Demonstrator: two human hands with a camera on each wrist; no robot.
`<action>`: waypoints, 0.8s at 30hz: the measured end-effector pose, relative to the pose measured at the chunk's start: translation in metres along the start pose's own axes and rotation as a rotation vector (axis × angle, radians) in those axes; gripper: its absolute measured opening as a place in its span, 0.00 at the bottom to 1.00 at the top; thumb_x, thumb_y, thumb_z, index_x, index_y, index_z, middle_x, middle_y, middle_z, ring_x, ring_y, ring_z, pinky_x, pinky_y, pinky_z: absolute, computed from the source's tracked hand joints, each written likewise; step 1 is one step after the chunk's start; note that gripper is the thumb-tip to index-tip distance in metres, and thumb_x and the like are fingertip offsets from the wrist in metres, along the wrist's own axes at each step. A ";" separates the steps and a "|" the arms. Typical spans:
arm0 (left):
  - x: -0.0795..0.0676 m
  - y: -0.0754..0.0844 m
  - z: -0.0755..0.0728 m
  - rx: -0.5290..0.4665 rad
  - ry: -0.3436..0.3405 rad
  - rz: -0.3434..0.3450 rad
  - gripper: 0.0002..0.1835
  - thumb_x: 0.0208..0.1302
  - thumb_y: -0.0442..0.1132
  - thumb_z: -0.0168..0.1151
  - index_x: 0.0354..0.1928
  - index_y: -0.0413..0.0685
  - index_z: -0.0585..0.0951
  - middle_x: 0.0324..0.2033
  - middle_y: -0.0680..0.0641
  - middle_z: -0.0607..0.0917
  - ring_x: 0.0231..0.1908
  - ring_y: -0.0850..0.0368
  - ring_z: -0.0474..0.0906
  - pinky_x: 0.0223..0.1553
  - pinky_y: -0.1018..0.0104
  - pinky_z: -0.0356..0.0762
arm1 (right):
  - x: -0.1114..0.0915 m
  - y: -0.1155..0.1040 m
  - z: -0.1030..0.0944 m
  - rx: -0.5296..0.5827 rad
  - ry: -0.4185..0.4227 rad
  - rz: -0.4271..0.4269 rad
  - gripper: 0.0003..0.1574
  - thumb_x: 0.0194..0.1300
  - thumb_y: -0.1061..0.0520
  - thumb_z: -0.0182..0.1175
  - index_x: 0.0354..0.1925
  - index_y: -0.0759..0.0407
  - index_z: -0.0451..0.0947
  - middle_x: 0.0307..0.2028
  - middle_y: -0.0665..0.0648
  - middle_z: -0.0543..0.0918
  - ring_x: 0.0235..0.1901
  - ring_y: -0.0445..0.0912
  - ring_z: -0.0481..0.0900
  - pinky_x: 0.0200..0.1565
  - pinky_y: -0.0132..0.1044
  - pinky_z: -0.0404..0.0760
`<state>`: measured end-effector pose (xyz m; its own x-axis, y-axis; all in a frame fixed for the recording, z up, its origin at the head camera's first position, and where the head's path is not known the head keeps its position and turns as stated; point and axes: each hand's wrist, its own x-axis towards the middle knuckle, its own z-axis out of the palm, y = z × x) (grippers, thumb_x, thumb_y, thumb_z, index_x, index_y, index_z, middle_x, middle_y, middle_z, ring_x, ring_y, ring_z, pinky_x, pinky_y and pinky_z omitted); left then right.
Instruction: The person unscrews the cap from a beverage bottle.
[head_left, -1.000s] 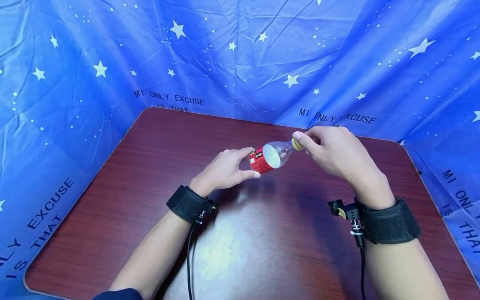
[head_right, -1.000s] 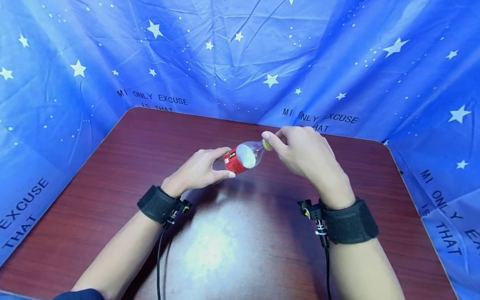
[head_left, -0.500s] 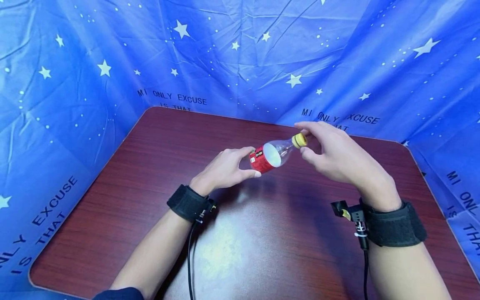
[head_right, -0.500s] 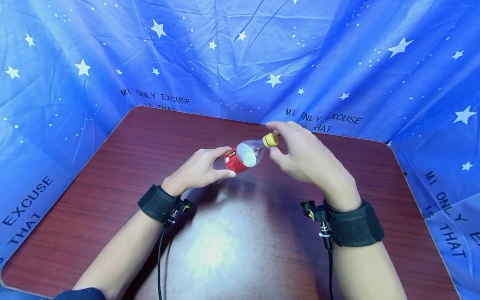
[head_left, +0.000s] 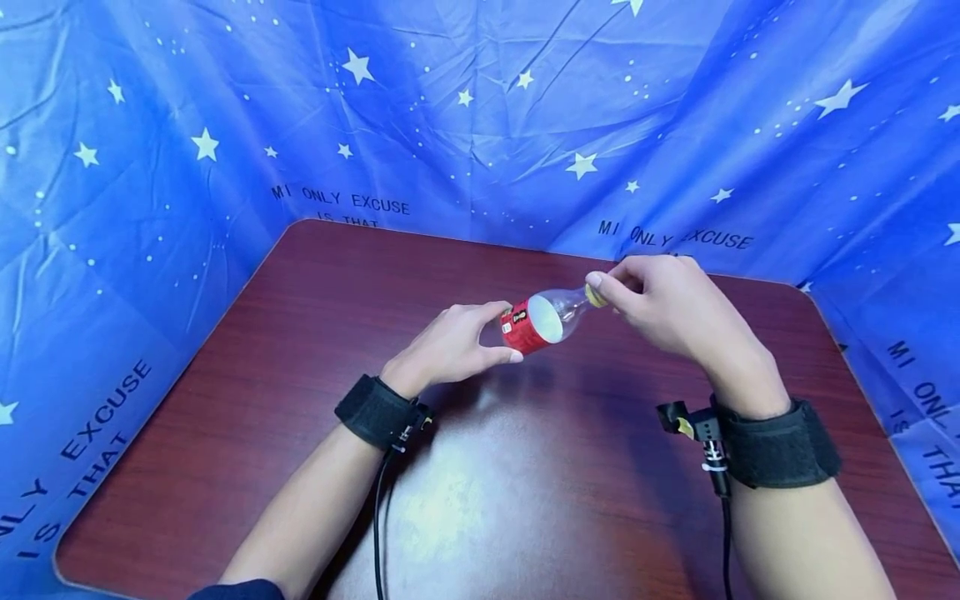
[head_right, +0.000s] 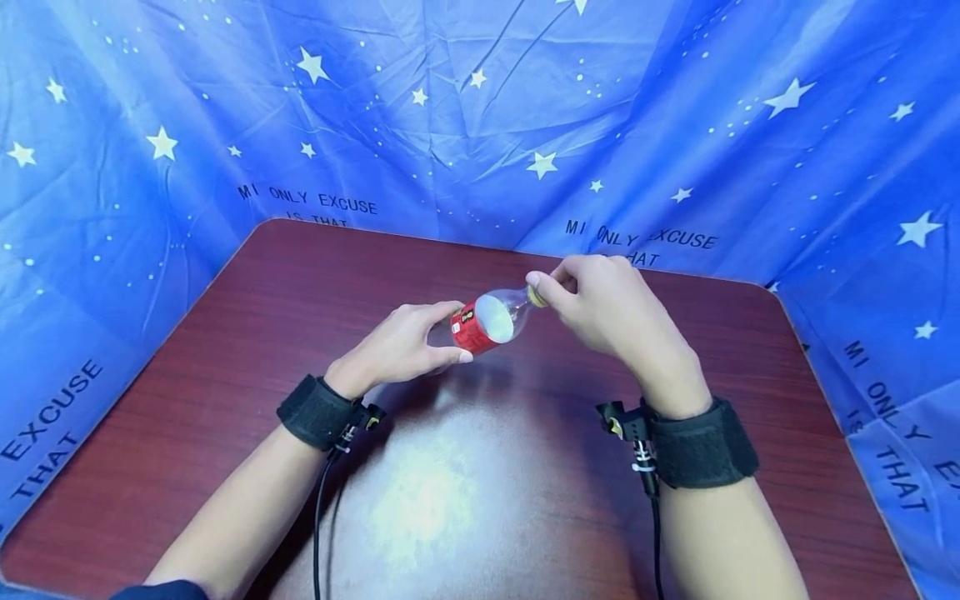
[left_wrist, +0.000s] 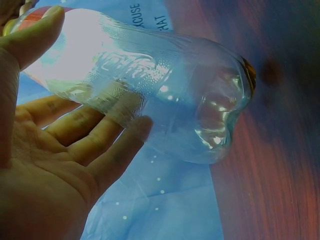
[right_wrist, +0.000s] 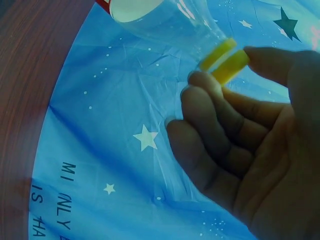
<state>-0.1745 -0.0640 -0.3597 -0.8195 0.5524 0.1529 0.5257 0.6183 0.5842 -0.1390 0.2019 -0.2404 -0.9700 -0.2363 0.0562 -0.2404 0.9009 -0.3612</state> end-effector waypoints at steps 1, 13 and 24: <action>0.000 -0.001 0.001 0.001 -0.002 -0.001 0.33 0.64 0.56 0.75 0.67 0.50 0.78 0.49 0.52 0.88 0.50 0.55 0.85 0.54 0.56 0.82 | 0.000 0.000 0.001 0.000 -0.004 -0.012 0.27 0.79 0.36 0.53 0.48 0.53 0.88 0.33 0.52 0.85 0.33 0.48 0.77 0.36 0.43 0.73; -0.002 0.000 0.002 -0.013 0.004 -0.006 0.34 0.64 0.56 0.74 0.68 0.49 0.78 0.52 0.51 0.88 0.54 0.56 0.84 0.58 0.55 0.82 | -0.002 -0.002 0.000 -0.014 0.025 -0.079 0.35 0.75 0.34 0.58 0.69 0.53 0.76 0.52 0.56 0.86 0.54 0.53 0.82 0.53 0.57 0.78; -0.002 0.001 0.003 -0.011 0.003 0.016 0.34 0.64 0.56 0.75 0.67 0.49 0.78 0.50 0.51 0.88 0.51 0.58 0.84 0.57 0.56 0.82 | -0.004 -0.001 0.002 -0.054 0.039 -0.041 0.29 0.78 0.32 0.54 0.49 0.50 0.89 0.35 0.50 0.88 0.34 0.47 0.80 0.37 0.45 0.73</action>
<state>-0.1715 -0.0626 -0.3619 -0.8117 0.5602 0.1650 0.5364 0.6033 0.5901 -0.1352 0.2012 -0.2424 -0.9597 -0.2599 0.1067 -0.2804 0.9094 -0.3071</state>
